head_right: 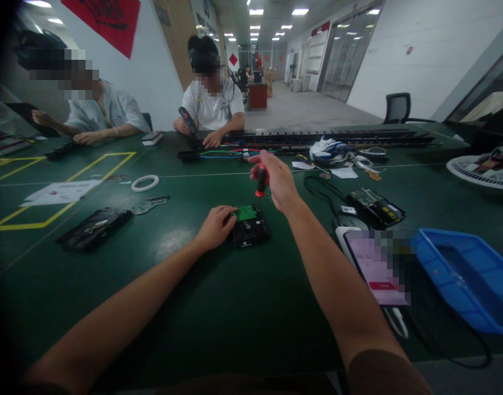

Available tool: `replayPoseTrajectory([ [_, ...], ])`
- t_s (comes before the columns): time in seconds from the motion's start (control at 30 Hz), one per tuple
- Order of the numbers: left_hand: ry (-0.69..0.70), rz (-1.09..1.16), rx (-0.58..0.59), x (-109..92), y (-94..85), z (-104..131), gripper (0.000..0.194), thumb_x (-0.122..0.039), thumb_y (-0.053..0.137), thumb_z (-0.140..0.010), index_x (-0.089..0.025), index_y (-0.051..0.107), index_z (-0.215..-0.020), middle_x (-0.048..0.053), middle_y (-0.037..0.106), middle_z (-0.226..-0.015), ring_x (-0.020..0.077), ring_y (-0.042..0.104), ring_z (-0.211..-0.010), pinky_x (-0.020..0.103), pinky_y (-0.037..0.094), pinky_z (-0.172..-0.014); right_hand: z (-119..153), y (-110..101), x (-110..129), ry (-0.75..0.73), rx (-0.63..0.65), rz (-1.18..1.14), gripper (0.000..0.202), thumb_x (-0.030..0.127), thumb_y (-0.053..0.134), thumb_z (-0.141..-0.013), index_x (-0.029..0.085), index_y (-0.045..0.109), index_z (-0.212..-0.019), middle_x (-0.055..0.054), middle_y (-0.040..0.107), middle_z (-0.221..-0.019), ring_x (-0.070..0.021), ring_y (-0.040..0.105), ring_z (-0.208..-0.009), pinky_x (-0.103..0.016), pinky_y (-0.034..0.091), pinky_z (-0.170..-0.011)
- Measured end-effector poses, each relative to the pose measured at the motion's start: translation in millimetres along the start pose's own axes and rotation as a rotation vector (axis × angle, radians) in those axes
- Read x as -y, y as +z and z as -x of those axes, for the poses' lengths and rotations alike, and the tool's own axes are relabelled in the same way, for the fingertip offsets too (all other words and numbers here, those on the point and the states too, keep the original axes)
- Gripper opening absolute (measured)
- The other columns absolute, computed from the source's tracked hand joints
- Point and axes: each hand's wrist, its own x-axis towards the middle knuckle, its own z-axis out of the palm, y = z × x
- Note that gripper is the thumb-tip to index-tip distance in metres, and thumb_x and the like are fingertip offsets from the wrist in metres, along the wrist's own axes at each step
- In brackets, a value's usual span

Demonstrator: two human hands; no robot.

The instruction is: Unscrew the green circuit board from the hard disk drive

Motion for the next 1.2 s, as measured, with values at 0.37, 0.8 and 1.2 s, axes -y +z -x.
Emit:
replayPoseTrajectory([
  [0.37, -0.006, -0.003, 0.011, 0.4, 0.1, -0.1, 0.033, -0.031, 0.057, -0.107, -0.023, 0.071, -0.136, 0.011, 0.070, -0.136, 0.0325, 0.060, -0.134, 0.054, 0.051, -0.117, -0.2, -3.4, 2.0, -0.055, -0.032, 0.085, 0.020, 0.044, 0.070, -0.090, 0.027, 0.080, -0.090, 0.000, 0.063, -0.081, -0.0165, 0.056, -0.074, -0.032, 0.048, -0.069],
  [0.8, 0.002, -0.005, 0.000, -1.0, 0.0, -0.4, 0.032, -0.030, 0.057, -0.106, -0.023, 0.072, -0.133, 0.012, 0.071, -0.133, 0.0319, 0.061, -0.130, 0.054, 0.051, -0.117, 3.2, -0.4, 2.9, 0.036, 0.028, -0.068, 0.030, 0.045, 0.086, -0.084, 0.027, 0.064, -0.096, 0.001, 0.074, -0.091, -0.0165, 0.071, -0.081, -0.036, 0.058, -0.086],
  [1.2, 0.000, 0.004, 0.008, -0.3, -0.3, -0.5, 0.033, -0.030, 0.057, -0.106, -0.021, 0.071, -0.135, 0.012, 0.070, -0.134, 0.0324, 0.061, -0.130, 0.053, 0.051, -0.115, 0.8, -3.6, 2.7, -0.003, 0.037, -0.038, 0.028, 0.049, 0.066, -0.092, 0.026, 0.082, -0.093, -0.002, 0.066, -0.087, -0.0181, 0.063, -0.082, -0.035, 0.054, -0.083],
])
